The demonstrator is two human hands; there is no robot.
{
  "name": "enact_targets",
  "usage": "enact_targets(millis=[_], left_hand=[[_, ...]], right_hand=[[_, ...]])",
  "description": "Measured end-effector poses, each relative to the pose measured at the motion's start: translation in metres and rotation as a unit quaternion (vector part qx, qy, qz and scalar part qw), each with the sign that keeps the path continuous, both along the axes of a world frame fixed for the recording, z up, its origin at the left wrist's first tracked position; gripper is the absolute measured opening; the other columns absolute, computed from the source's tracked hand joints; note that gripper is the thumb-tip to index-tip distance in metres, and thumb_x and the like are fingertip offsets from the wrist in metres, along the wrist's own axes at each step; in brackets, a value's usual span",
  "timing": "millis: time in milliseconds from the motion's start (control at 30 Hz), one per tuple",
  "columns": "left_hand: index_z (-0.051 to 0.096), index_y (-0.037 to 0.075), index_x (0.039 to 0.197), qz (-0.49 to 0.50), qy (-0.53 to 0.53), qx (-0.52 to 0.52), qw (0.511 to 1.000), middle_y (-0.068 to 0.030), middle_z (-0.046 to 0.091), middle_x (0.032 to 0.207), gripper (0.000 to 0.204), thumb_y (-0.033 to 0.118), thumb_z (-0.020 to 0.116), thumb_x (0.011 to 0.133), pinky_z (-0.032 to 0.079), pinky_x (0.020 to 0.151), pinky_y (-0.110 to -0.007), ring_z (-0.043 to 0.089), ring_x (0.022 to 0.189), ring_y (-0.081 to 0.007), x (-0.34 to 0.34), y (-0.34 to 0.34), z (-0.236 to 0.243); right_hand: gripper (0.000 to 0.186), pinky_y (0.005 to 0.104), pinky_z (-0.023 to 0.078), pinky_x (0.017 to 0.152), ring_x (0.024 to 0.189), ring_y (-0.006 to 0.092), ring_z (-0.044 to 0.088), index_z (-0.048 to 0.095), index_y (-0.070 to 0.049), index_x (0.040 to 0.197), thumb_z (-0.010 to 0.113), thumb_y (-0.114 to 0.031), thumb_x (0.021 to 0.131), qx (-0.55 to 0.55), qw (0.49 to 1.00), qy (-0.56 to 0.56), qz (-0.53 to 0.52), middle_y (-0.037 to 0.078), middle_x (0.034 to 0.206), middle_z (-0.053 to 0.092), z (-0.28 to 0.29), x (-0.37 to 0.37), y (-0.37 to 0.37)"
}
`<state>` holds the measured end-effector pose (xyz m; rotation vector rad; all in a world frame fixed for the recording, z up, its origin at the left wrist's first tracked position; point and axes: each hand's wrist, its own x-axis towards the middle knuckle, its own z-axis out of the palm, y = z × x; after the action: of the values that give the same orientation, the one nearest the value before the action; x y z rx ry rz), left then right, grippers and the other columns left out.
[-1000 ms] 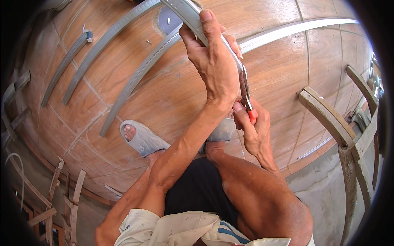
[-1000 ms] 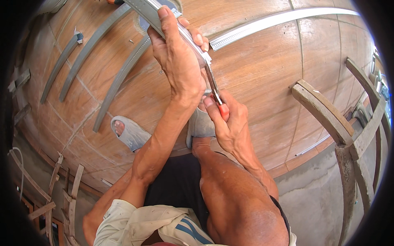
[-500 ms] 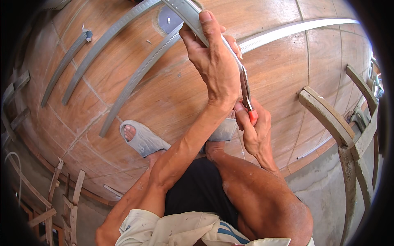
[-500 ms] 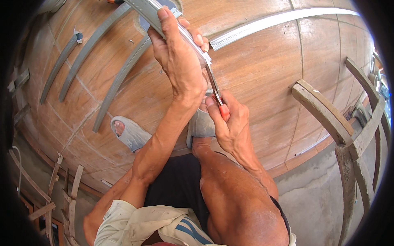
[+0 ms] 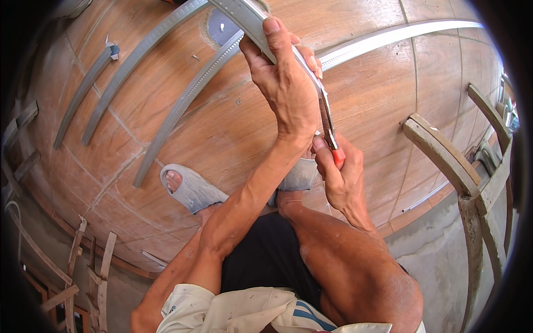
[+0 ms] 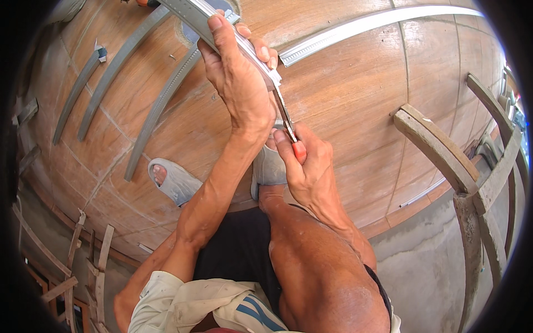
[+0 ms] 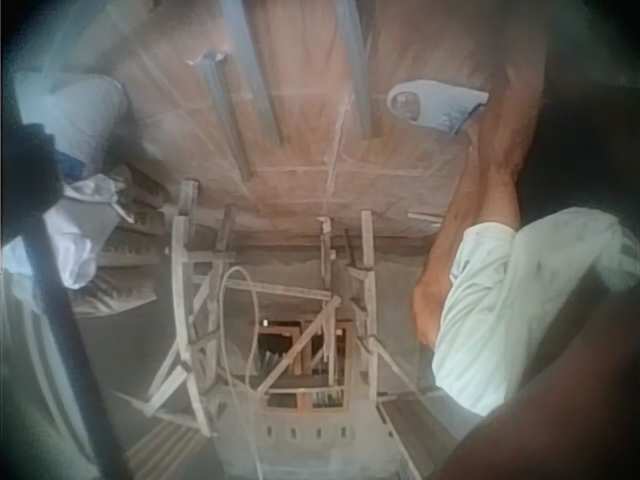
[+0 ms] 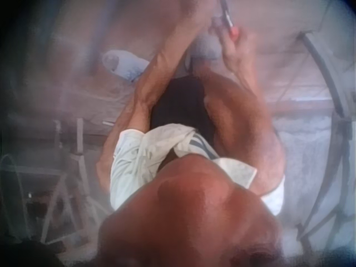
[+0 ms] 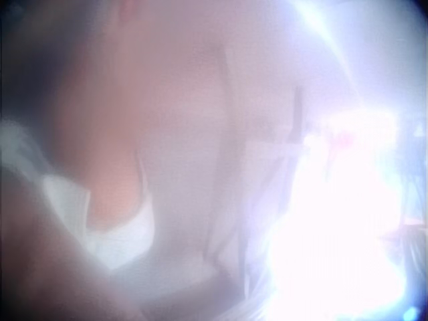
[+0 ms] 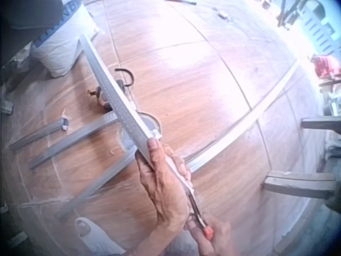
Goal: The person sits on the floor and uses red-handled tin snips to cut a long, silver metal profile into shorter segments. They repeatedly position the snips, cut the profile, and place the cut pieces on the floor.
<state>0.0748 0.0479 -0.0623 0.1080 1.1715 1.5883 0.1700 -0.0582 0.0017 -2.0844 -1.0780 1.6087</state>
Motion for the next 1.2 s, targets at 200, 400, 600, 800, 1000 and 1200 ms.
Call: enact_targets(millis=[200, 400, 600, 800, 1000, 1200], left_hand=[[0.048, 0.010, 0.134, -0.019, -0.002, 0.000, 1.000, -0.0026, 0.054, 0.099, 0.051, 0.054, 0.060, 0.110, 0.048, 0.059, -0.031, 0.055, 0.066, -0.0111, -0.002, -0.002, -0.002], [0.049, 0.010, 0.138, -0.054, -0.038, 0.017, 0.998, -0.0031, 0.056, 0.100, 0.057, 0.059, 0.056, 0.110, 0.051, 0.063, -0.033, 0.056, 0.068, -0.0125, -0.015, -0.001, 0.001], [0.049, 0.010, 0.142, -0.087, -0.089, 0.048, 0.991, -0.0030, 0.057, 0.100, 0.061, 0.062, 0.054, 0.109, 0.051, 0.066, -0.034, 0.055, 0.071, -0.0131, -0.028, -0.004, 0.006], [0.053, 0.011, 0.132, -0.051, -0.231, 0.035, 0.971, -0.0007, 0.056, 0.090, 0.053, 0.060, 0.044, 0.114, 0.048, 0.051, -0.027, 0.054, 0.059, -0.0103, -0.039, 0.009, 0.030], [0.054, -0.003, 0.144, -0.158, -0.103, 0.065, 0.980, -0.0043, 0.064, 0.076, 0.083, 0.070, 0.034, 0.110, 0.052, 0.067, -0.027, 0.063, 0.072, -0.0130, -0.049, -0.001, 0.004], [0.054, -0.002, 0.143, -0.187, -0.109, 0.089, 0.972, -0.0045, 0.061, 0.082, 0.079, 0.068, 0.037, 0.110, 0.050, 0.069, -0.028, 0.057, 0.072, -0.0125, -0.059, -0.005, 0.009]], right_hand=[[0.032, 0.0278, 0.032, 0.053, 0.057, 0.0065, 0.041, 0.067, -0.001, 0.093, 0.064, -0.029, 0.109, -0.035, 0.999, 0.024, -0.011, -0.003, 0.065, 0.049, -0.002, 0.004, -0.002], [0.034, 0.0318, 0.049, 0.075, 0.078, 0.0156, 0.058, 0.071, 0.000, 0.119, 0.064, -0.031, 0.108, 0.012, 0.989, 0.144, 0.029, 0.006, 0.085, 0.066, -0.009, 0.013, -0.002], [0.030, 0.0346, 0.052, 0.083, 0.089, 0.0203, 0.065, 0.067, 0.000, 0.126, 0.072, -0.017, 0.102, 0.026, 0.991, 0.120, 0.043, 0.010, 0.103, 0.070, -0.001, 0.021, -0.004], [0.034, 0.0338, 0.054, 0.089, 0.097, 0.0187, 0.069, 0.066, 0.004, 0.129, 0.075, -0.001, 0.096, 0.194, 0.972, 0.042, 0.127, 0.012, 0.110, 0.072, -0.014, 0.048, -0.025], [0.049, 0.0325, 0.052, 0.094, 0.108, 0.0201, 0.069, 0.062, 0.004, 0.136, 0.082, 0.003, 0.091, 0.305, 0.944, 0.107, -0.060, 0.014, 0.117, 0.071, -0.015, 0.024, 0.014], [0.054, 0.0328, 0.052, 0.093, 0.108, 0.0192, 0.070, 0.065, 0.001, 0.130, 0.091, 0.002, 0.083, 0.366, 0.923, 0.123, 0.001, 0.011, 0.114, 0.074, -0.017, -0.001, 0.038]])
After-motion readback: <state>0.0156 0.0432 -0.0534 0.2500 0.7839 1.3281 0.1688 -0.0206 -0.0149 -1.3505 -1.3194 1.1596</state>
